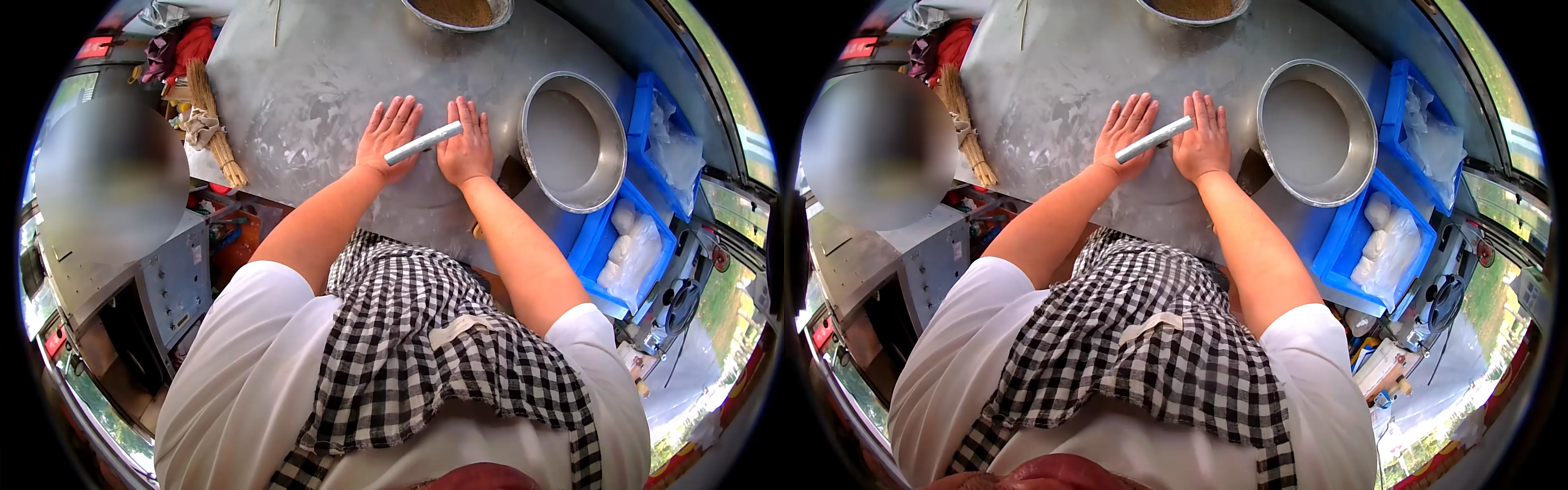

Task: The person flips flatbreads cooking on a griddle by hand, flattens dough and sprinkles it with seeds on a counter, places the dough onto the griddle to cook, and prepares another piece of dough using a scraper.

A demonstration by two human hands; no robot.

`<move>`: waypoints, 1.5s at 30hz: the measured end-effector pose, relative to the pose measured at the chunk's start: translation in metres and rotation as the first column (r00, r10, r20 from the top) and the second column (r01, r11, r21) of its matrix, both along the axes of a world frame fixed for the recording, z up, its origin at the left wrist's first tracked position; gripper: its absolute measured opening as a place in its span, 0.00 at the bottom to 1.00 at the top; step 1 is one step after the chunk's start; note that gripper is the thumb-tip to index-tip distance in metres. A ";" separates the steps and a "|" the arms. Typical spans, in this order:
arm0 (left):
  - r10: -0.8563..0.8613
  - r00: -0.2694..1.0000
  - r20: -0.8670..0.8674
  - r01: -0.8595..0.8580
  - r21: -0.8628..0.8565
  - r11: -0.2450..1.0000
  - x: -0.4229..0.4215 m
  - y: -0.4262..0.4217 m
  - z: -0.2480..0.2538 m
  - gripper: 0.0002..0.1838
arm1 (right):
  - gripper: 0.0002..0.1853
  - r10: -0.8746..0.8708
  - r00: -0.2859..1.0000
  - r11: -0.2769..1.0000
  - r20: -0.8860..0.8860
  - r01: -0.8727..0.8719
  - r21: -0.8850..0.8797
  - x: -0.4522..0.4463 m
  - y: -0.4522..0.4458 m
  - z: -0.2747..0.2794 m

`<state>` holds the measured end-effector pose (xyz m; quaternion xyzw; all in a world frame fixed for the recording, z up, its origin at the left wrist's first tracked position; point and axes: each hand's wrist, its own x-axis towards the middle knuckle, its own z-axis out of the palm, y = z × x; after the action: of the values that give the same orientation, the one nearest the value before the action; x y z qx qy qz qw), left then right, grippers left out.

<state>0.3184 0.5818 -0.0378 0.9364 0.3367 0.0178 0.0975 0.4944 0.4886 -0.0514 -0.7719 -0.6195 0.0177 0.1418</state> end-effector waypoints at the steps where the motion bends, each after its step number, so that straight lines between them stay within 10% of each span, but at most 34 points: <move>1: 0.000 1.000 -0.001 0.000 -0.008 1.000 -0.001 0.000 0.001 0.38 | 0.36 -0.001 1.000 1.000 -0.005 0.001 -0.004 -0.001 -0.001 0.001; 16: -0.078 0.997 0.026 0.077 0.040 0.996 -0.011 0.013 0.004 0.39 | 0.34 -0.032 0.999 0.999 -0.040 0.032 0.011 -0.001 0.007 0.005; 21: -0.119 0.989 0.087 0.134 -0.197 0.971 -0.019 0.027 0.011 0.35 | 0.34 -0.054 0.998 0.998 -0.029 0.054 -0.010 -0.003 0.005 -0.003; 25: 0.428 0.763 0.486 -0.053 -0.612 0.789 -0.034 0.045 0.019 0.26 | 0.36 -0.074 0.996 0.996 -0.054 0.071 -0.047 -0.001 -0.001 -0.001; 29: 0.378 0.750 0.543 0.019 -0.589 0.808 -0.019 0.034 0.045 0.22 | 0.36 -0.042 0.995 0.999 -0.090 0.040 -0.028 0.000 -0.005 -0.002; 33: 0.073 0.980 0.187 0.028 -0.488 0.872 0.008 -0.002 0.092 0.18 | 0.35 -0.139 0.967 0.990 -0.214 0.140 -0.010 -0.003 -0.020 0.011; 45: 0.161 0.956 0.245 -0.054 -0.392 0.919 0.012 -0.013 0.074 0.12 | 0.26 -0.176 0.835 0.907 -0.521 0.343 0.244 -0.017 -0.098 0.103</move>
<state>0.3301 0.5693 0.0358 0.8680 0.3683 0.0861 0.3216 0.4776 0.3907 0.0511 -0.7853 -0.4458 0.0887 0.4204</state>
